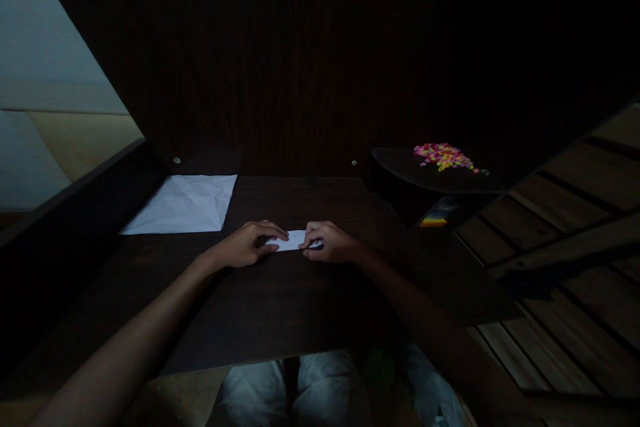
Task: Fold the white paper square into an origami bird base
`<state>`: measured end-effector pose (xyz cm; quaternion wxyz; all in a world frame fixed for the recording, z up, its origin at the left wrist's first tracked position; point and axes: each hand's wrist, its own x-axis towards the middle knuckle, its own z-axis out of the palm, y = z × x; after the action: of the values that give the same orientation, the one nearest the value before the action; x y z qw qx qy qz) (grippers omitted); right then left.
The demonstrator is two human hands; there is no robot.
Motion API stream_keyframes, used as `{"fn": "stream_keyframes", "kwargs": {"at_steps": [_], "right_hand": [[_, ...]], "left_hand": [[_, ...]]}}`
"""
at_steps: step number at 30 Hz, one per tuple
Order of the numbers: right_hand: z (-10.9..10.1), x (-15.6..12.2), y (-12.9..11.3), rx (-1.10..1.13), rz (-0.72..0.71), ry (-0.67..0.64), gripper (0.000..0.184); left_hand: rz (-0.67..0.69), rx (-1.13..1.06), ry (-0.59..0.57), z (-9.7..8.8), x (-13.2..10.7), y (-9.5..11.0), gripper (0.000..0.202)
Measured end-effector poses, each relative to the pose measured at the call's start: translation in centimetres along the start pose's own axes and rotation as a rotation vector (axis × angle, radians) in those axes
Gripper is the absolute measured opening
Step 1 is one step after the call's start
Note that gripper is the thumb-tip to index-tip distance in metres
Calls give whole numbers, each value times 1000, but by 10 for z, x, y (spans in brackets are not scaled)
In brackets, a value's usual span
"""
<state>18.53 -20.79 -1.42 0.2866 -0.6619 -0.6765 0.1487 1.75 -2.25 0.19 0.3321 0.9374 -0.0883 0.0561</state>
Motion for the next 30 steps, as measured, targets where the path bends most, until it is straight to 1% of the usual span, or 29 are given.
{"fn": "stream_keyframes", "kwargs": {"at_steps": [4,6,8,10,14,17,21,27,30], "right_hand": [[2,0,-1,-65,-44,62,8],[4,1,-1,-101,-49,111,13],[7,3,0,-146,-33,157,20],[9,4,0,-182,-7,186,23],[12,5,3,-205,37,222,19],[12,5,5,-199,65,234,18],[13,5,5,-221,117,222,22],[18,4,-4,-284,176,228,35],[19,4,-9,-307,177,225,42]], "left_hand": [[-22,108,56,3,0,5,28],[-18,122,90,5,1,5,30],[-15,124,108,7,2,6,31],[-5,122,113,9,3,7,30],[13,117,110,12,4,8,30],[9,106,129,13,4,7,30],[2,108,140,16,4,4,29],[1,164,137,19,5,1,28],[-8,159,155,20,5,2,30]]}}
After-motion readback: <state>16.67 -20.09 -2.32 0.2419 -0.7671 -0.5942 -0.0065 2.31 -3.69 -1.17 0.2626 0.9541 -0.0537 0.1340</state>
